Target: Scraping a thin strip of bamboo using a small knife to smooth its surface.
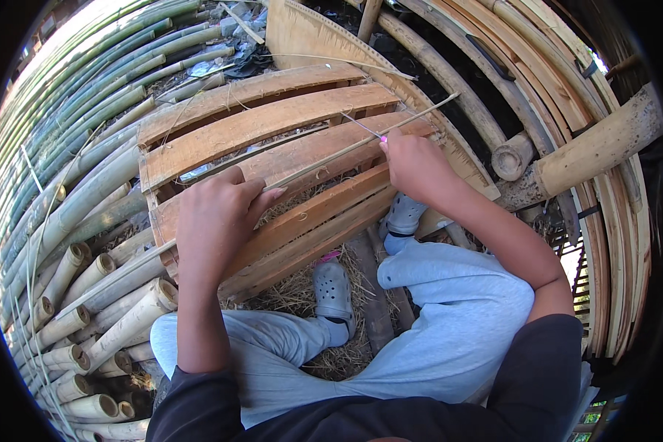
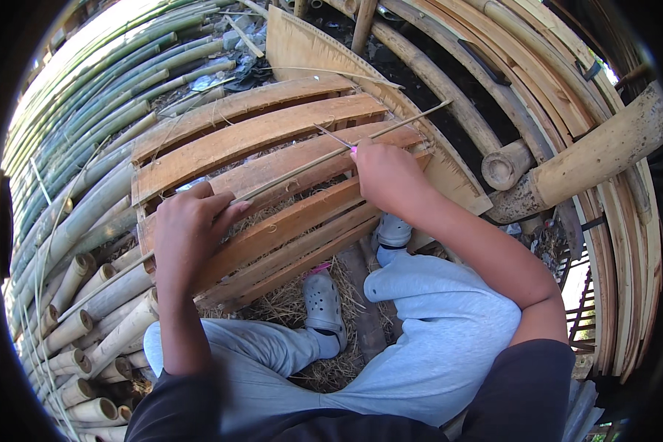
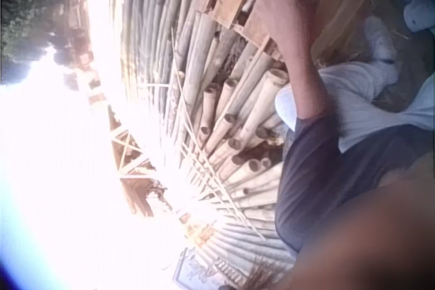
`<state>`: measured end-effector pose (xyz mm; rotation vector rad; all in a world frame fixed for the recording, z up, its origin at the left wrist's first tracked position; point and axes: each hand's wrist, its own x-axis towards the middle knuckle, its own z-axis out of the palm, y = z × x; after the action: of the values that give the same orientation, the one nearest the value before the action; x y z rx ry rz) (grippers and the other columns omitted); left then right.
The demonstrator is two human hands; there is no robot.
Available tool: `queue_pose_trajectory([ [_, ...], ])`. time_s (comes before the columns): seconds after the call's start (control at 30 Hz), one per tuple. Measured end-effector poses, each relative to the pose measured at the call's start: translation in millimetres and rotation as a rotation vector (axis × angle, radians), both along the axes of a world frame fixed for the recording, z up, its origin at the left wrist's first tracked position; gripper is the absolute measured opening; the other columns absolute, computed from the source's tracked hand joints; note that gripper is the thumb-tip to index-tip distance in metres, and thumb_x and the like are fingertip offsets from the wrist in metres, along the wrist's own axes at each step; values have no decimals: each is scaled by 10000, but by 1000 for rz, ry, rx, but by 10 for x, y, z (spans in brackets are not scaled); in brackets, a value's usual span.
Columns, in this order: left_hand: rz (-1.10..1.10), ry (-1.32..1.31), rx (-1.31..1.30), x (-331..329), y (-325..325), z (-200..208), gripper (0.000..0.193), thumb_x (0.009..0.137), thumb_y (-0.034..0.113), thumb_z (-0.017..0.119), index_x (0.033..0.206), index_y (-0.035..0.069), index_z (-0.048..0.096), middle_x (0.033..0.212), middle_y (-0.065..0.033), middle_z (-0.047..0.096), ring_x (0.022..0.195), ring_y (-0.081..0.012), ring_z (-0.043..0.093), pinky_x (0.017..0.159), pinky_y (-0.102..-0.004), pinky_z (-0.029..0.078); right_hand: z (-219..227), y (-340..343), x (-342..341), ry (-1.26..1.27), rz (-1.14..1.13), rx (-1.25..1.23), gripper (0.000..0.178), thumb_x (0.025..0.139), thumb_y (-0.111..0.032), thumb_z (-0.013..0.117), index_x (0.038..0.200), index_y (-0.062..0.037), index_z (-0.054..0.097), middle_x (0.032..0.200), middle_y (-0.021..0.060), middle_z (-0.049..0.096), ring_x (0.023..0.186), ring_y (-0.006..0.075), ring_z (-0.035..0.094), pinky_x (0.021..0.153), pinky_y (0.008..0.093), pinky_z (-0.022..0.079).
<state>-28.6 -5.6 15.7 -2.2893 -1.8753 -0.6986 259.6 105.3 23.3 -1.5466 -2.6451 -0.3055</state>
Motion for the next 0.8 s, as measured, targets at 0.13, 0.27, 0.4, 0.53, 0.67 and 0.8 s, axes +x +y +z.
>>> queue_pose_trajectory([
  [0.13,45,-13,23,-45,10,-41,289,877,383,738,820,101,764,721,-96,603,663,-307,635,613,-443,473,176,-398,-422,-38,128,-90,50,912,-40,563,901,8,552,704,183,690,710,333,741,611,402,603],
  [0.27,33,-10,5,-37,7,-27,289,879,383,737,811,103,760,723,-96,604,666,-309,636,615,-446,472,77,-246,-290,-83,240,-16,56,919,-46,578,901,1,551,665,161,684,651,313,737,562,393,599],
  [0.4,-1,6,-5,9,15,-17,284,883,380,735,814,106,754,727,-95,606,671,-312,636,619,-446,472,-63,33,44,-116,26,107,83,950,-72,552,896,-9,552,675,167,692,630,288,738,531,381,593],
  [0.53,35,2,5,-48,2,-45,288,884,378,732,807,101,746,727,-97,606,670,-316,634,618,-448,472,94,-367,-454,-35,85,-87,86,954,-79,555,915,-3,561,688,171,700,666,314,746,555,412,601],
  [0.67,29,2,6,-44,3,-51,295,883,376,730,793,95,736,724,-100,602,668,-317,631,617,-450,469,51,-417,-531,-30,197,-95,77,951,-70,552,926,1,568,680,160,699,669,332,745,561,422,603],
  [0.8,-19,-11,19,9,20,-15,289,882,361,735,793,86,730,719,-102,597,669,-316,631,614,-448,466,-93,309,286,-79,-181,124,83,922,-44,565,954,27,594,773,221,710,770,359,749,637,435,615],
])
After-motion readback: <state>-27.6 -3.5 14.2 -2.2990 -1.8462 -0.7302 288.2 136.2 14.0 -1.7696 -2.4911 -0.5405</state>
